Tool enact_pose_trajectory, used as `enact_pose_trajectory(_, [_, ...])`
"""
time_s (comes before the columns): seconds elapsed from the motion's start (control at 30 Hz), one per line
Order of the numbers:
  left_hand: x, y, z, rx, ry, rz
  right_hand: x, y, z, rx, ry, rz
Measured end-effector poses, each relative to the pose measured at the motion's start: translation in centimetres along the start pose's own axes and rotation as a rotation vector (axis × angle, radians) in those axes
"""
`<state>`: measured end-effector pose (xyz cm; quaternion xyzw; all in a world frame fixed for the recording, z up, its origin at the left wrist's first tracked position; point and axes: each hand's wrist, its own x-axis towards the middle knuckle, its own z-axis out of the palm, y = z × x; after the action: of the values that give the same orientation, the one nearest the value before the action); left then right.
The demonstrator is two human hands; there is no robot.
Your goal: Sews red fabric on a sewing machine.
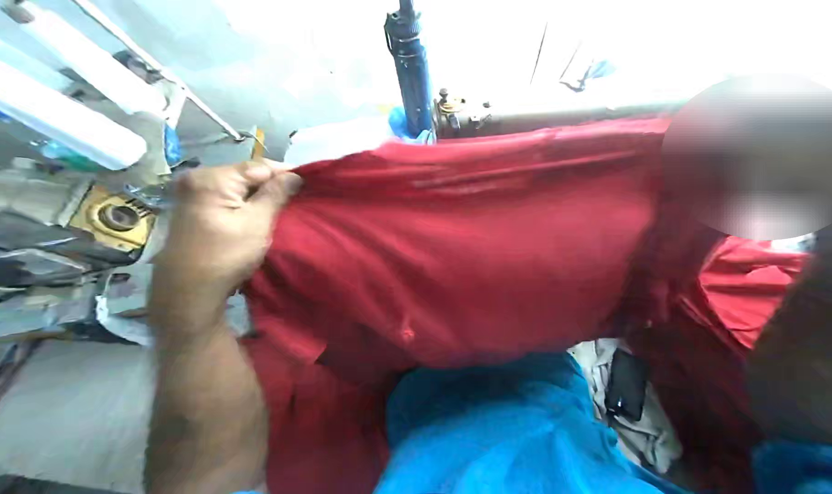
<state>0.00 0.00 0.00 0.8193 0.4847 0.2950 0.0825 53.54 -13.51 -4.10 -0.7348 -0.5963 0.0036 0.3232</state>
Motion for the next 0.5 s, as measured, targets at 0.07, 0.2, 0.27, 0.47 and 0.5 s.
enact_pose_trajectory(0.07, [1.5,-3.4,6.0,0.055,-0.103,-0.042,-0.9,-1.4,5.3,-0.057,-0.112,0.061])
enact_pose_trajectory(0.2, [1.3,-9.5,16.3,0.184,-0.237,-0.072,-2.4,0.0,14.8,-0.273,-0.293,0.122])
enact_pose_trajectory(0.27, [-0.4,-10.2,18.6,0.157,-0.241,-0.047,-2.6,-0.5,16.2,-0.237,-0.344,0.092])
enact_pose_trajectory(0.47, [0.2,-10.0,19.9,0.139,-0.259,-0.041,-1.2,-2.4,18.6,0.017,-0.319,-0.106])
enact_pose_trajectory(0.5, [0.9,-9.9,20.2,0.144,-0.266,-0.052,-0.8,-2.7,19.3,0.042,-0.328,-0.113])
